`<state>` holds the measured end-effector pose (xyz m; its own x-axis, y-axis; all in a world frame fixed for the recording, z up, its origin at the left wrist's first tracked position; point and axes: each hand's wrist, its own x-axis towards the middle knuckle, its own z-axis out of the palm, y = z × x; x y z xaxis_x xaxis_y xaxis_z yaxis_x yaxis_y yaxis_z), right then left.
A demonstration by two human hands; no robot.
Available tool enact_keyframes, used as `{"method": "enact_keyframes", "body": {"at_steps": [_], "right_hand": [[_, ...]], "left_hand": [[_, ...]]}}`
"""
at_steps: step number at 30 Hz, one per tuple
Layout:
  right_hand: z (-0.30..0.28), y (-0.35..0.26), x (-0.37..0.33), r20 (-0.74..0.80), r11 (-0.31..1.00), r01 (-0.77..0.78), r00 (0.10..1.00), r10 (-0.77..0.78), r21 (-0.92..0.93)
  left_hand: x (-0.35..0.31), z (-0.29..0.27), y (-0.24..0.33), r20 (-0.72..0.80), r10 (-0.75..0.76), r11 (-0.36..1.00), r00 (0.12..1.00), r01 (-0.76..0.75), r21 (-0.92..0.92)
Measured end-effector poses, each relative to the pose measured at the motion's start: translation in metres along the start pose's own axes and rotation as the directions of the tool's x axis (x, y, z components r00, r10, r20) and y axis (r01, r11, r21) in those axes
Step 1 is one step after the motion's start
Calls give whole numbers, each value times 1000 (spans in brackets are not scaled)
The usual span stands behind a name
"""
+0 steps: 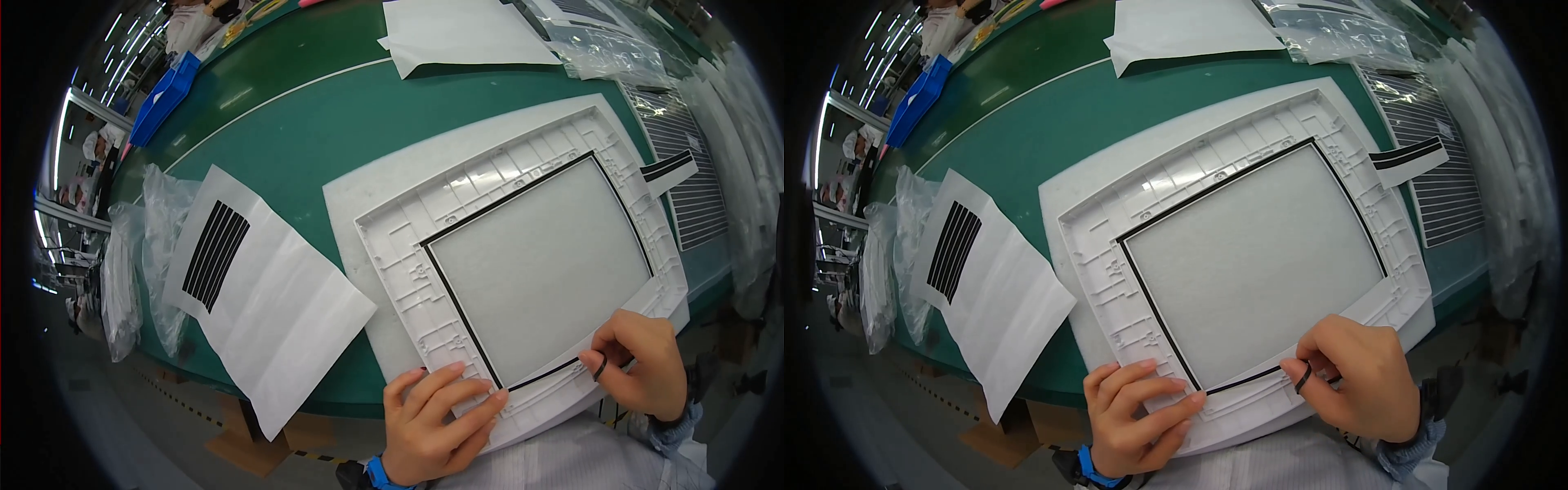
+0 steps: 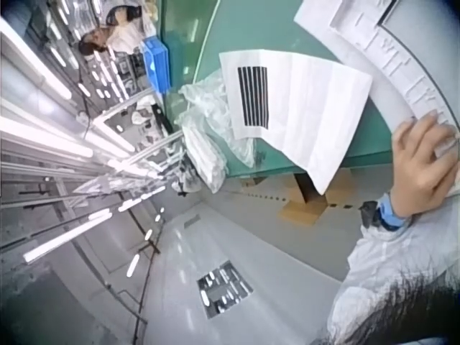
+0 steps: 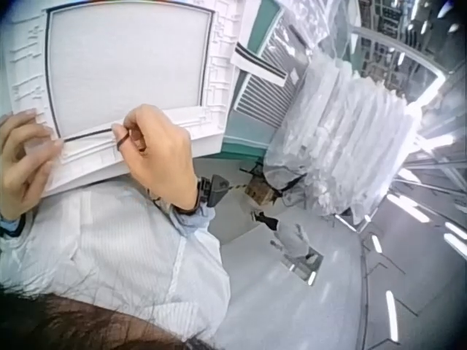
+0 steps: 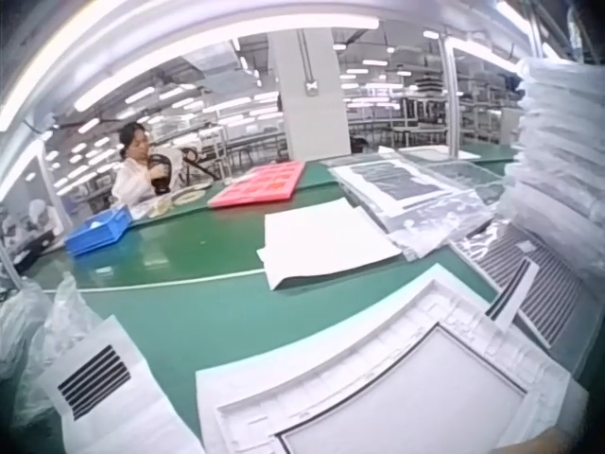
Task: The person peels black strips from a sheet and presses them onto the inner edges of a white frame. After smoothing the strips, another person fastens a device onto the first person's wrist.
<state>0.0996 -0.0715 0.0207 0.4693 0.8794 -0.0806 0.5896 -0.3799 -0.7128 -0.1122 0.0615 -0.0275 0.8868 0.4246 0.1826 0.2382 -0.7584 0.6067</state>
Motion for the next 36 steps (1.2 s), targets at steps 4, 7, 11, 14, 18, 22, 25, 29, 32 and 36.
{"method": "enact_keyframes", "body": {"at_steps": [4, 7, 11, 14, 18, 22, 25, 29, 32, 36], "right_hand": [[1, 4, 1, 52, 998, -67, 996, 67, 0], [1, 5, 2, 77, 997, -77, 994, 78, -16], [2, 4, 3, 87, 996, -81, 993, 84, -39], [2, 5, 3, 97, 997, -68, 993, 72, -36], [4, 7, 3, 85, 998, -45, 995, 48, -37], [5, 8, 2, 75, 999, -20, 997, 23, -41], [6, 8, 3, 77, 998, -15, 997, 20, -58], [6, 9, 3, 78, 997, 2, 997, 4, -77], [7, 9, 3, 84, 997, 10, 996, -3, -80], [7, 9, 2, 84, 996, 14, 996, -6, -85]], "left_hand": [[1, -1, 1, 19, -16, 1000, 1000, 16, 15], [-1, 0, 0, 17, -24, 999, 1000, 24, 22], [6, -6, 5, 39, -58, 998, 998, 59, -17], [13, -12, 5, -62, 154, 988, 986, -153, 13], [15, -9, 5, 56, -69, 992, 996, 75, -103], [10, -4, 0, -104, 98, 992, 990, -105, -64], [10, -3, -1, -106, 95, 992, 990, -103, -69], [9, -3, -1, -105, 96, 992, 990, -103, -70], [9, -3, -1, -101, 95, 992, 990, -103, -69], [9, -3, -1, -101, 95, 992, 990, -102, -73]]}}
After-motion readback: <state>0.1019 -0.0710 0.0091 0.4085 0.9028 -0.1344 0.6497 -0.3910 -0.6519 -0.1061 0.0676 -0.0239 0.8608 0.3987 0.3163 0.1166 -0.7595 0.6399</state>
